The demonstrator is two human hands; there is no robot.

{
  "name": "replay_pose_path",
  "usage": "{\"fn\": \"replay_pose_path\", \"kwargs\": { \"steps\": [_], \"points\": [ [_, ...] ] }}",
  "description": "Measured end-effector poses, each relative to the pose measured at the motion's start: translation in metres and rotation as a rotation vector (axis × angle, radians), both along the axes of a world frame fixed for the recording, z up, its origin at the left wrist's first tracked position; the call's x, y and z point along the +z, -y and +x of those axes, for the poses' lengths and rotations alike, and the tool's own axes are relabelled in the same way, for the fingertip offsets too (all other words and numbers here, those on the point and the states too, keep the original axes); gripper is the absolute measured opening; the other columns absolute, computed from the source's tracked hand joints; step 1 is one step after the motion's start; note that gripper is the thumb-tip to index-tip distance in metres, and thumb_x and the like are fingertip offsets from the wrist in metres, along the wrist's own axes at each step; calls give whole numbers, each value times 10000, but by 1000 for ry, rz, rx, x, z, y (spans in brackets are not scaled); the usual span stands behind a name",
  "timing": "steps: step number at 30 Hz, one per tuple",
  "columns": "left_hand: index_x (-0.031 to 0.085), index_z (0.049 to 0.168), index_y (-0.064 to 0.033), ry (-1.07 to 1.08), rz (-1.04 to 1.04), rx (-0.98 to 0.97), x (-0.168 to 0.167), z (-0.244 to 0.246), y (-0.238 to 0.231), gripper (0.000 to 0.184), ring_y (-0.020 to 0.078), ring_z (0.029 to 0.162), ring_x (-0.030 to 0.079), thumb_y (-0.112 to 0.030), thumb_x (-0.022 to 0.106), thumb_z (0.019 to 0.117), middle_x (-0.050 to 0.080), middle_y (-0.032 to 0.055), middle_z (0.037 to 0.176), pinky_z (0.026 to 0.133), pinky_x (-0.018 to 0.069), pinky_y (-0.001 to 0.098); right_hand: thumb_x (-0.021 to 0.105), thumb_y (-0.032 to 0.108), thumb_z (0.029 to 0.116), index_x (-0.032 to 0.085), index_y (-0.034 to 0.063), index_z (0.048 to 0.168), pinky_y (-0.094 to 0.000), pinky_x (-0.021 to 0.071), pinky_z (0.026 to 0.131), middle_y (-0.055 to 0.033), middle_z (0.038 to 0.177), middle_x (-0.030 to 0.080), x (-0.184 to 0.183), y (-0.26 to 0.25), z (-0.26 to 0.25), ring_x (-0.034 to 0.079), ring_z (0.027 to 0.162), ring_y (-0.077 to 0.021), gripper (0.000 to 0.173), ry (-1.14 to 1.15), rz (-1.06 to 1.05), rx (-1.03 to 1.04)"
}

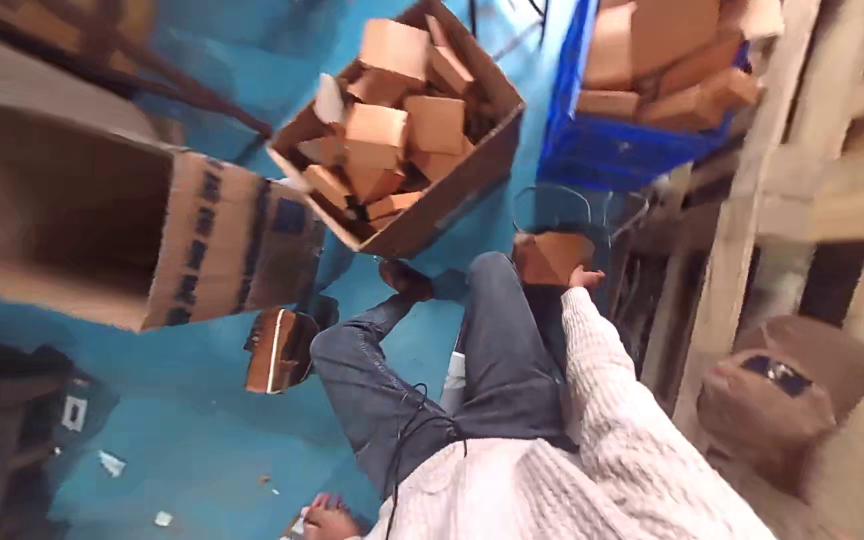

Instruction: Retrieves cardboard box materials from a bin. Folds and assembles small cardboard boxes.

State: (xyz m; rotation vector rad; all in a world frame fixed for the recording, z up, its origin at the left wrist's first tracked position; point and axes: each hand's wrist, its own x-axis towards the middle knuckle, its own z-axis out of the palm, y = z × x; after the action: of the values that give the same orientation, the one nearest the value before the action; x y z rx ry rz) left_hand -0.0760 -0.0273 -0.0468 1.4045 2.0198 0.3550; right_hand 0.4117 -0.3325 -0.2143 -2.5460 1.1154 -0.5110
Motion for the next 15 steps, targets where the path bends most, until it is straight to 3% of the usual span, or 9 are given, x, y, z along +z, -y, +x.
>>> {"fn": "replay_pose_path", "kwargs": {
  "steps": [2, 4, 7, 9, 11, 13, 15],
  "points": [
    [314, 1521, 59, 7, 65, -15, 6, 19, -14, 629, 340, 1229, 578, -390, 131, 1120, 424, 286, 1499, 970, 512, 456, 638, 347, 999, 395, -99, 1473, -380, 416, 1124, -347, 1427, 493, -47, 58, -1, 508, 1349, -397, 694, -282, 528, -74],
    [340, 1505, 54, -10, 134, -68, 4, 23, -35, 638, 293, 1172, 599, -403, 128, 1113, 453, 266, 1468, 920, 526, 420, 675, 396, 973, 346, -46, 1525, -463, 403, 1138, -314, 1499, 444, -65, 88, 5, 474, 1388, -391, 780, -402, 737, -136],
    [355, 1494, 36, 29, 219, -97, 8, 42, -54, 624, 233, 1122, 615, -413, 147, 1114, 484, 216, 1430, 894, 538, 392, 707, 518, 921, 418, -26, 1492, -511, 415, 1121, -300, 1509, 431, -78, 82, 11, 468, 1378, -418, 841, -349, 709, -92],
    [389, 1472, 19, 55, 273, -102, 12, 58, -58, 610, 190, 1063, 624, -415, 150, 1116, 527, 172, 1354, 859, 546, 365, 759, 611, 829, 441, 17, 1500, -574, 393, 1124, -255, 1565, 381, -80, 65, 17, 423, 1415, -417, 951, -411, 608, 79],
    [412, 1449, 24, 50, 318, -130, 17, 74, -58, 597, 165, 1013, 633, -403, 158, 1119, 540, 152, 1308, 832, 552, 339, 809, 663, 729, 367, 24, 1554, -642, 356, 1117, -244, 1621, 301, -82, 40, 21, 338, 1467, -441, 1133, -521, 519, 234],
    [446, 1413, 41, 31, 365, -151, 19, 85, -50, 574, 166, 961, 652, -382, 189, 1122, 560, 152, 1266, 802, 565, 335, 884, 586, 674, 211, -3, 1607, -658, 321, 1132, -247, 1673, 160, -87, 19, 21, 224, 1518, -449, 1292, -628, 470, 276],
    [474, 1371, 53, 24, 404, -161, 20, 89, -45, 545, 160, 911, 661, -363, 222, 1123, 574, 145, 1212, 771, 571, 328, 920, 446, 681, 143, -13, 1617, -652, 329, 1132, -253, 1683, 96, -92, 5, 21, 179, 1534, -450, 1301, -682, 425, 259]
  ]
}}
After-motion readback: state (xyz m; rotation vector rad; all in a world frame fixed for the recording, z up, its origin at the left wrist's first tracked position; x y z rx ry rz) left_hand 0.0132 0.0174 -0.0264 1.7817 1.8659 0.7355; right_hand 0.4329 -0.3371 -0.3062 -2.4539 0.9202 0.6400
